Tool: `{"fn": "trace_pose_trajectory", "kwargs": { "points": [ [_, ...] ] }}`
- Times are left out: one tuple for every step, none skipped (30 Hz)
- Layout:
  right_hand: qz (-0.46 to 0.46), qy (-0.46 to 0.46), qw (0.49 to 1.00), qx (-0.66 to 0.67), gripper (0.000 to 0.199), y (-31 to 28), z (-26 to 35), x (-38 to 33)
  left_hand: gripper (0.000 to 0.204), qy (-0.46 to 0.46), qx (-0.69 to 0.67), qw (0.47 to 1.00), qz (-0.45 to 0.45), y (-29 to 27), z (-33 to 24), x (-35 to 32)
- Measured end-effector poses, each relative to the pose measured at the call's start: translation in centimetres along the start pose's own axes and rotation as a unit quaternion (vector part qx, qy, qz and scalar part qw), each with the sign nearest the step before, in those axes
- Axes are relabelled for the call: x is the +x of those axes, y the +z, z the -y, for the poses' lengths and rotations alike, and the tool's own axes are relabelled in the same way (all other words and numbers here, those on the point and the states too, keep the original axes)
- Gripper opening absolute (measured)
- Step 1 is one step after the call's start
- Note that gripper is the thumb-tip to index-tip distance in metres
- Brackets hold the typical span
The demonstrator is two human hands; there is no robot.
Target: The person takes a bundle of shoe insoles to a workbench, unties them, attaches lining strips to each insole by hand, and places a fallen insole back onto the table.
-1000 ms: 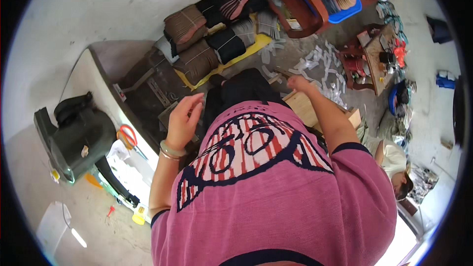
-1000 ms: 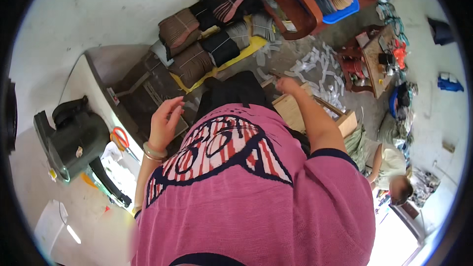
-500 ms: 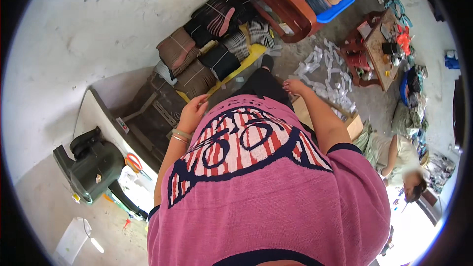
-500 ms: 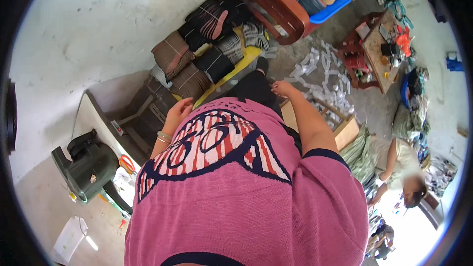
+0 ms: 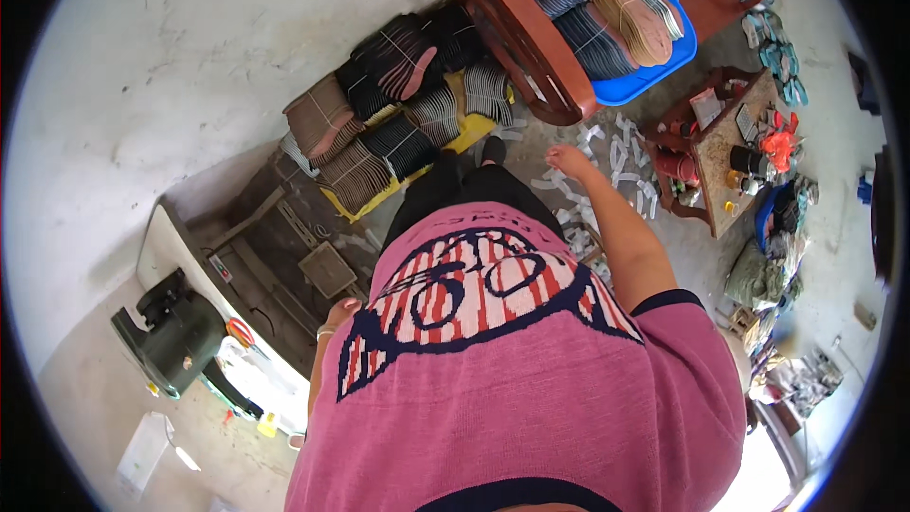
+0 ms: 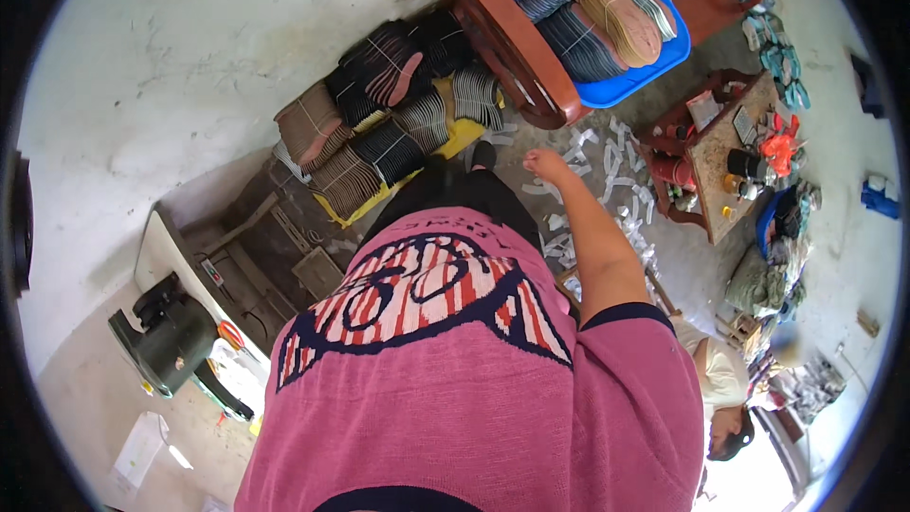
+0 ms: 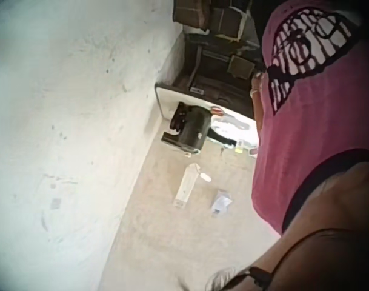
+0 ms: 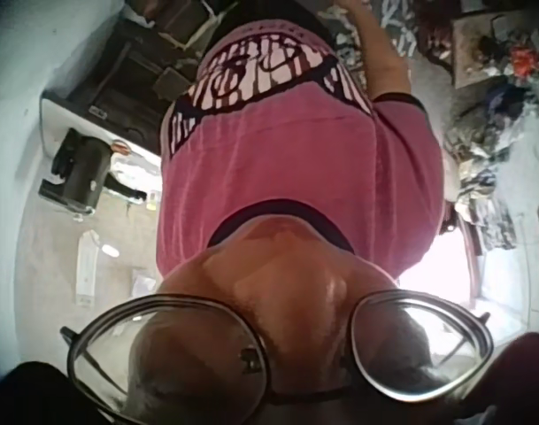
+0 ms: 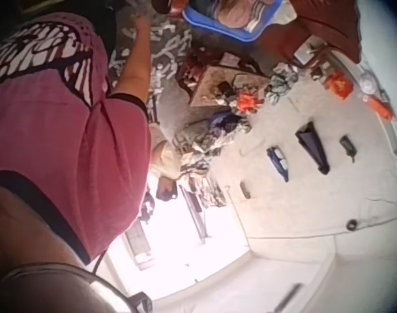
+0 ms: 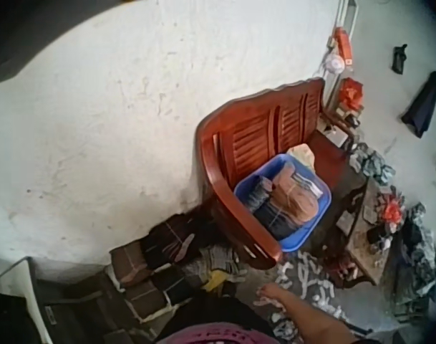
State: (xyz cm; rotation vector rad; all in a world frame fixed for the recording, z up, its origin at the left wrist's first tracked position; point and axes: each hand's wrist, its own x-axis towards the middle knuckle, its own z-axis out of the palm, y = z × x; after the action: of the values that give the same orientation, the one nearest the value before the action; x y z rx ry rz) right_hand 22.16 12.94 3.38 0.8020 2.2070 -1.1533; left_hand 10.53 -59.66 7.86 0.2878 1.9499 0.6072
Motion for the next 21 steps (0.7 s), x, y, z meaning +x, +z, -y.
{"fn": "trace_pose_trajectory", "kwargs": {
  "points": [
    [-0.014,0.008,1.0,0.006,0.025,0.1,-0.4,-0.5,0.022,-0.065,-0.116,0.99,-0.045,-0.5,-3.8,4.1],
    [-0.023,0.005,1.0,0.005,0.025,0.7,-0.1,-0.6,0.025,-0.132,-0.176,0.975,-0.02,-2.0,-4.2,5.4],
    [-0.036,0.003,0.999,-0.008,0.025,0.9,0.2,-0.5,0.027,-0.192,-0.245,0.951,0.004,-2.7,-5.0,7.5],
    [-0.049,0.001,0.999,-0.021,0.025,1.4,0.6,-0.7,0.028,-0.082,-0.07,0.994,-0.011,-5.7,-5.5,9.7],
    [-0.049,0.004,0.998,-0.029,0.025,1.6,0.3,-1.5,0.03,0.036,0.096,0.994,-0.024,-7.4,-6.7,12.1],
    [-0.096,-0.004,0.994,-0.041,0.025,1.8,0.7,-2.1,0.03,0.006,-0.115,0.992,-0.061,-9.2,-6.7,13.7],
    [-0.147,-0.015,0.988,-0.053,0.026,1.5,1.4,-2.1,0.03,-0.019,-0.321,0.942,-0.098,-10.8,-6.7,15.0],
    [-0.208,-0.011,0.976,-0.066,0.026,1.4,1.4,-2.6,0.03,-0.01,-0.317,0.944,-0.088,-11.6,-8.8,16.6],
    [-0.217,-0.005,0.974,-0.067,0.026,1.1,1.4,-2.8,0.031,-0.023,-0.291,0.952,-0.096,-11.8,-10.6,17.4],
    [-0.201,0.045,0.978,-0.002,0.027,1.2,1.1,-3.5,0.031,-0.032,-0.254,0.962,-0.097,-12.6,-13.9,17.8],
    [-0.171,0.082,0.98,0.059,0.028,1.0,1.0,-3.5,0.031,-0.05,-0.224,0.967,-0.111,-12.9,-14.2,17.7],
    [-0.139,0.117,0.976,0.119,0.029,0.9,0.9,-3.5,0.031,-0.049,-0.221,0.968,-0.11,-13.3,-14.1,17.5],
    [-0.14,0.118,0.976,0.121,0.029,1.2,0.9,-3.4,0.032,-0.058,-0.204,0.973,-0.092,-13.5,-14.0,17.1],
    [-0.137,0.087,0.983,0.091,0.029,1.6,0.9,-3.3,0.032,-0.067,-0.188,0.977,-0.073,-13.4,-13.8,16.7],
    [-0.134,0.056,0.988,0.06,0.029,2.0,0.9,-3.1,0.033,-0.076,-0.172,0.981,-0.054,-13.3,-13.6,16.4],
    [-0.128,0.023,0.991,0.027,0.029,2.2,1.0,-2.9,0.033,-0.077,-0.173,0.98,-0.055,-13.0,-13.3,16.2],
    [-0.126,0.022,0.991,0.026,0.029,2.4,1.0,-2.9,0.033,-0.084,-0.181,0.979,-0.051,-12.6,-12.9,16.1],
    [-0.113,0.018,0.993,-0.018,0.029,2.6,0.9,-3.0,0.033,-0.09,-0.189,0.977,-0.046,-12.1,-12.6,16.0],
    [-0.099,0.014,0.993,-0.062,0.03,2.9,0.7,-3.2,0.032,-0.097,-0.197,0.975,-0.041,-11.7,-12.3,16.0],
    [-0.086,0.011,0.991,-0.105,0.03,3.0,0.5,-3.4,0.032,-0.098,-0.197,0.975,-0.04,-11.4,-12.0,16.0],
    [-0.086,0.013,0.991,-0.105,0.03,3.0,0.2,-3.6,0.032,-0.092,-0.205,0.974,-0.034,-10.9,-12.1,16.2]
  ]
}}
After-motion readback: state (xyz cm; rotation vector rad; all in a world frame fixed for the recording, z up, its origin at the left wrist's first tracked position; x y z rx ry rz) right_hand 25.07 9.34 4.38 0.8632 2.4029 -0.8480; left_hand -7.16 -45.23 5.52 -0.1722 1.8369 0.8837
